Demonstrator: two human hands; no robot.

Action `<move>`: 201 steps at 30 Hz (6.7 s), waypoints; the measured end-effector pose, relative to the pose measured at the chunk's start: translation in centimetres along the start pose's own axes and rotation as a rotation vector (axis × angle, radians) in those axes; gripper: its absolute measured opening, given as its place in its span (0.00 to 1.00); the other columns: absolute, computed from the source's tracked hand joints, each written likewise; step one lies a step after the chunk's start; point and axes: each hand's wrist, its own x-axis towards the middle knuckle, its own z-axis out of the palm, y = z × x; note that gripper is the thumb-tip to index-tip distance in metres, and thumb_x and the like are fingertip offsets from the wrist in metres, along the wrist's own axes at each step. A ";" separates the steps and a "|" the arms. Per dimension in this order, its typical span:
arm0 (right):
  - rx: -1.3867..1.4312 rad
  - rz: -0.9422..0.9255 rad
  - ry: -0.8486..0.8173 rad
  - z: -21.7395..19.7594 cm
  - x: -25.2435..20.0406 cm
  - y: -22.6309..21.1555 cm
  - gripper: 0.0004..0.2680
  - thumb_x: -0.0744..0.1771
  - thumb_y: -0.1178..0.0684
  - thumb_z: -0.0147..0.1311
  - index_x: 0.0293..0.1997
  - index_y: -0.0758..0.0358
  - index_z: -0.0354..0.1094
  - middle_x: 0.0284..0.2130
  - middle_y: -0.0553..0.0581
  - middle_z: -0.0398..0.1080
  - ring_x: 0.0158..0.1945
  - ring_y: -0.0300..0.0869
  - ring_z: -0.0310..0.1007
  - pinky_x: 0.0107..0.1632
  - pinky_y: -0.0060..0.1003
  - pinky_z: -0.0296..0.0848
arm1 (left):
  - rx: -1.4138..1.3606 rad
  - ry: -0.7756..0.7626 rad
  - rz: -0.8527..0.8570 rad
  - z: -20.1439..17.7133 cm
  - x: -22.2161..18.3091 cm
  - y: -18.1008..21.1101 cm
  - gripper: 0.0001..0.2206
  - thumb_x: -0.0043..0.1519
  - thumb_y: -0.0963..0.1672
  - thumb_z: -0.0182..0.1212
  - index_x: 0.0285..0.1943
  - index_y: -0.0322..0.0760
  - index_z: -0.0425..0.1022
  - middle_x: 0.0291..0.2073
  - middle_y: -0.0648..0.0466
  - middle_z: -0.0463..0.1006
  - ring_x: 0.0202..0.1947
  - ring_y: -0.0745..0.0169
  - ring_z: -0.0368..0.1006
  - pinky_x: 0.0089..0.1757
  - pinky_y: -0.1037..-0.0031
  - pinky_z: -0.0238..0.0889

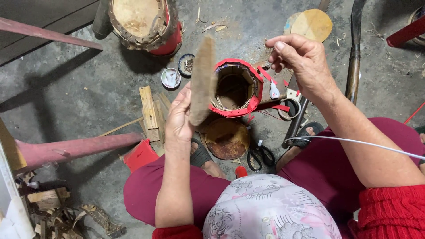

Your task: Fitting a leather drum head onto a drum shell, trimming the excess leather with scissors, and hammering it into place.

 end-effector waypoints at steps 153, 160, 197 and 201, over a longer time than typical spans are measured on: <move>-0.233 0.095 -0.039 3.6 4.6 3.2 0.05 0.67 0.54 0.59 0.44 0.59 0.78 0.31 0.52 0.78 0.30 0.31 0.74 0.31 0.22 0.74 | 0.807 0.126 0.511 4.1 3.0 -2.0 0.17 0.59 0.33 0.63 0.58 0.27 0.75 0.51 0.47 0.78 0.50 0.62 0.75 0.53 0.75 0.72; -0.351 0.231 0.047 2.4 5.1 6.4 0.06 0.67 0.54 0.59 0.44 0.59 0.80 0.31 0.51 0.77 0.31 0.31 0.73 0.34 0.24 0.74 | 1.262 0.224 0.587 3.6 4.7 -3.5 0.15 0.55 0.38 0.66 0.53 0.34 0.80 0.41 0.49 0.74 0.44 0.57 0.73 0.51 0.67 0.69; -0.408 0.243 0.040 2.0 5.9 8.6 0.03 0.66 0.56 0.63 0.42 0.57 0.79 0.26 0.48 0.71 0.27 0.30 0.66 0.29 0.24 0.66 | 1.577 0.415 0.490 3.3 4.4 -4.3 0.16 0.54 0.43 0.71 0.52 0.49 0.82 0.35 0.54 0.71 0.36 0.61 0.69 0.41 0.68 0.67; -0.417 0.261 0.049 2.1 6.0 8.7 0.03 0.66 0.56 0.63 0.42 0.56 0.79 0.28 0.48 0.74 0.28 0.31 0.68 0.31 0.26 0.69 | 1.512 0.426 0.457 3.0 4.6 -4.3 0.16 0.53 0.43 0.72 0.52 0.48 0.83 0.35 0.55 0.71 0.31 0.64 0.68 0.37 0.69 0.68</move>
